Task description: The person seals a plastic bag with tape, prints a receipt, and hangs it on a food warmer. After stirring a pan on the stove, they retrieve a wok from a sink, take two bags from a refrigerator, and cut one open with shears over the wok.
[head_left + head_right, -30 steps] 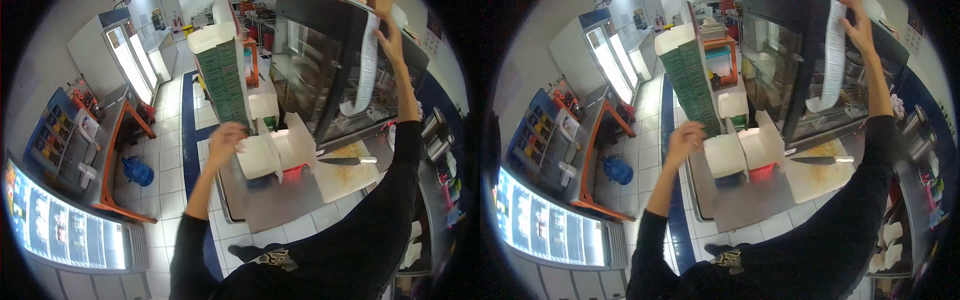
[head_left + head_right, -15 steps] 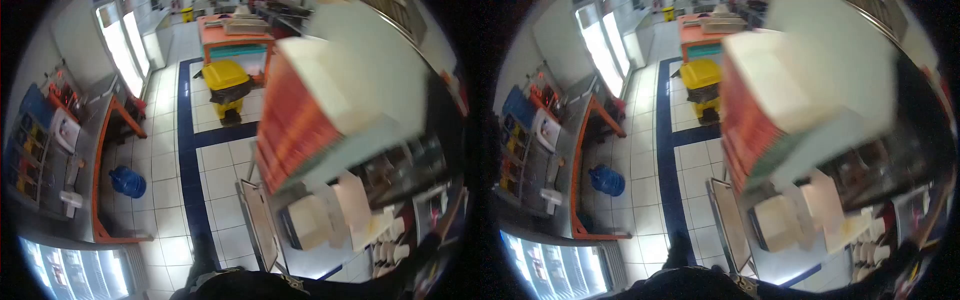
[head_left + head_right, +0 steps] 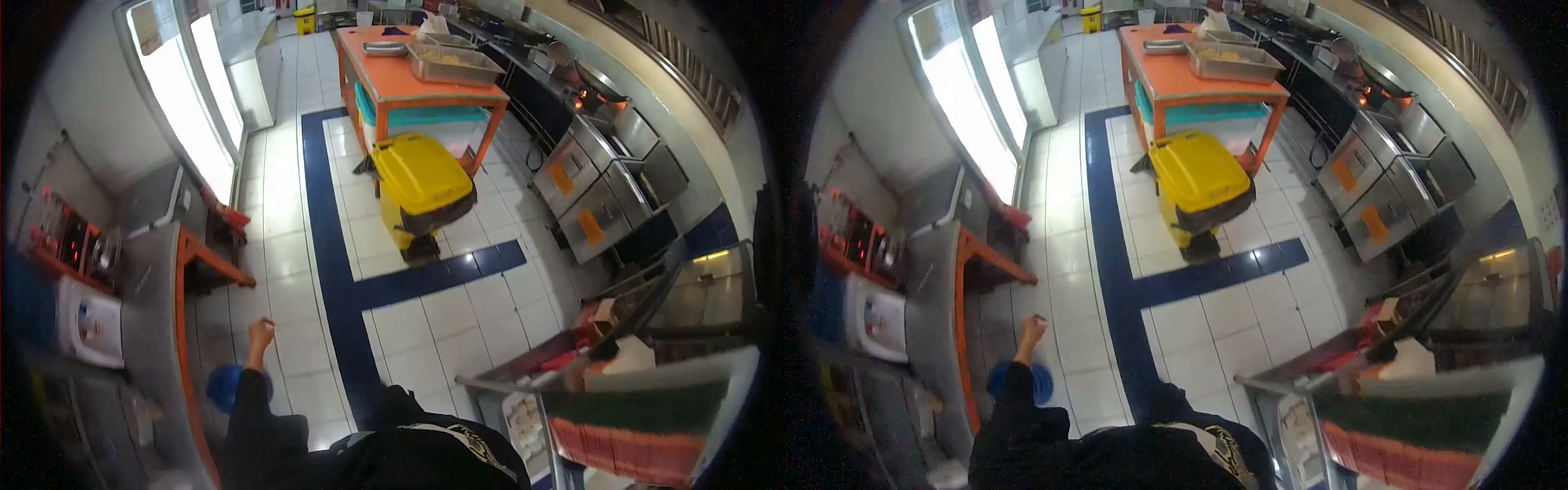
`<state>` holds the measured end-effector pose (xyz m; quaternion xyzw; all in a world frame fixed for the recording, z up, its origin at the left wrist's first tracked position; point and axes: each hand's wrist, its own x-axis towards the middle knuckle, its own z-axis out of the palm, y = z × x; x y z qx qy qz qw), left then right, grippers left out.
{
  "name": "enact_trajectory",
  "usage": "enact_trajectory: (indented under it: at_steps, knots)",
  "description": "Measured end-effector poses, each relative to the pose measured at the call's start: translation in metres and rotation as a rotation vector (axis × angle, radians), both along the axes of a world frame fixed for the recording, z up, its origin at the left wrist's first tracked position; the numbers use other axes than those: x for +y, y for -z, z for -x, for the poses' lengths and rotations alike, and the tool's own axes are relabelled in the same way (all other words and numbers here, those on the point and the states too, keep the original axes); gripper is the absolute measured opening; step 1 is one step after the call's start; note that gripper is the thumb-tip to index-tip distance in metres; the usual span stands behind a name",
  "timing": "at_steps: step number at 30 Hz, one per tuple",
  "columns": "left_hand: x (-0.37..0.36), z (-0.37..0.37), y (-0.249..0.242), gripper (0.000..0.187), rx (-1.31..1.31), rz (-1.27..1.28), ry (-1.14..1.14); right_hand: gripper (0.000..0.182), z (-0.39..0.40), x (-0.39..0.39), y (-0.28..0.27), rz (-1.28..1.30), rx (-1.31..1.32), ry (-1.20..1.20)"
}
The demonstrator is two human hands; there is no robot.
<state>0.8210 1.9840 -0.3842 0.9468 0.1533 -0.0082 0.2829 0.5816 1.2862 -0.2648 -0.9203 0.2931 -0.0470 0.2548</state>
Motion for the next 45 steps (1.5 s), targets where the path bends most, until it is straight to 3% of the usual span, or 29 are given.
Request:
enact_trajectory:
  at_steps: [5, 6, 7, 10, 13, 14, 15, 16, 17, 18, 20, 22, 23, 25, 26, 27, 28, 29, 30, 32, 33, 34, 35, 38, 39, 40, 42, 43, 45]
  knots:
    - [-0.044, -0.282, -0.031, 0.008, -0.033, -0.177, 0.206, 0.021, -0.151, 0.086, 0.101, -0.232, 0.465, -0.027]
    - [-0.054, -0.320, -0.034, 0.009, 0.139, -0.047, 0.120, 0.020, -0.191, 0.102, 0.116, -0.258, 0.531, -0.029]
    - [-0.045, -0.349, 0.011, 0.008, -0.192, -0.136, 0.255, 0.019, -0.230, 0.121, 0.129, -0.284, 0.596, -0.026]
    - [-0.057, -0.397, -0.021, 0.007, 0.218, 0.121, 0.119, 0.017, -0.360, 0.170, 0.147, -0.290, 0.700, -0.151]
    - [-0.016, -0.415, -0.003, 0.009, 0.047, -0.134, 0.125, 0.014, -0.545, 0.215, 0.147, -0.251, 0.560, -0.431]
    - [0.019, -0.411, 0.051, 0.009, -0.417, -0.562, 0.327, 0.014, -0.630, 0.237, 0.134, -0.290, 0.490, -0.456]
    - [0.042, -0.431, 0.030, 0.013, 0.224, -0.007, 0.185, 0.011, -0.722, 0.276, 0.071, -0.629, 0.579, -0.128]
    - [0.068, -0.432, 0.054, 0.018, 0.179, 0.026, 0.038, 0.025, -0.785, 0.286, 0.110, -0.283, 0.338, -0.454]
    - [0.090, -0.462, 0.051, 0.020, 0.383, 0.040, -0.074, 0.025, -0.858, 0.329, 0.041, -0.474, 0.233, -0.362]
    - [0.112, -0.505, 0.052, 0.022, 0.542, 0.025, -0.114, 0.026, -0.921, 0.354, 0.044, -0.307, 0.249, -0.496]
    - [0.149, -0.592, 0.057, 0.027, 0.724, 0.013, -0.146, 0.021, -1.016, 0.398, 0.075, -0.361, -0.207, -0.564]
    - [0.181, -0.688, 0.059, 0.031, 0.802, 0.003, -0.092, 0.013, -1.096, 0.438, 0.068, -0.390, 0.202, -0.469]
    - [0.194, -0.734, 0.056, 0.033, 0.825, -0.002, -0.043, 0.002, -1.130, 0.448, 0.104, -0.392, 0.028, -0.598]
    - [0.223, -0.835, 0.049, 0.038, 0.815, -0.035, 0.157, 0.006, -1.205, 0.480, 0.049, -0.463, 0.199, -0.517]
    - [0.237, -0.894, 0.046, 0.040, 0.767, -0.065, 0.291, 0.009, -1.252, 0.502, 0.026, -0.508, 0.265, -0.473]
    - [0.250, -0.960, 0.042, 0.043, 0.704, -0.087, 0.389, 0.019, -1.294, 0.499, 0.055, -0.841, 0.065, -0.525]
    - [0.264, -1.038, 0.040, 0.045, 0.642, -0.092, 0.445, 0.015, -1.349, 0.505, 0.058, -0.631, 0.153, -0.574]
    - [0.257, -1.126, 0.005, 0.050, 0.711, 0.092, 0.028, 0.009, -1.398, 0.509, 0.064, -0.640, 0.176, -0.534]
    - [0.252, -1.209, -0.026, 0.049, 0.585, 0.037, 0.083, 0.008, -1.445, 0.512, 0.074, -0.649, 0.198, -0.494]
    - [0.299, -1.358, 0.047, 0.036, 0.215, -0.152, 0.540, 0.019, -1.545, 0.527, 0.068, -0.476, 0.135, -0.449]
    - [0.303, -1.424, 0.033, 0.030, 0.039, -0.246, 0.576, 0.020, -1.601, 0.538, 0.071, -0.545, 0.113, -0.371]
    - [0.308, -1.483, 0.018, 0.022, 0.057, -0.056, 0.505, 0.022, -1.649, 0.548, 0.075, -0.613, 0.107, -0.296]
    - [0.309, -1.536, 0.000, 0.023, 0.056, -0.379, 0.536, 0.025, -1.702, 0.561, 0.080, -0.687, 0.101, -0.236]
    - [0.322, -1.650, -0.041, 0.028, 0.109, 0.028, 0.033, 0.021, -1.873, 0.607, 0.101, -0.363, 0.256, -0.252]
    - [0.336, -1.675, -0.038, 0.021, 0.171, -0.154, 0.077, 0.020, -1.927, 0.627, 0.103, -0.406, 0.180, -0.313]
    - [0.345, -1.702, -0.031, 0.028, 0.298, -0.031, -0.215, 0.020, -1.980, 0.641, 0.104, -0.441, 0.102, -0.369]
    - [0.371, -1.740, -0.021, 0.035, 0.403, -0.342, 0.029, 0.022, -2.093, 0.682, 0.075, -0.640, 0.189, -0.215]
    - [0.370, -1.769, -0.061, 0.036, 0.502, -0.162, -0.069, 0.022, -2.148, 0.696, 0.056, -0.529, 0.180, -0.352]
    - [0.403, -1.809, -0.033, 0.036, 0.596, -0.068, -0.073, 0.018, -2.252, 0.726, 0.051, -0.727, 0.016, -0.235]
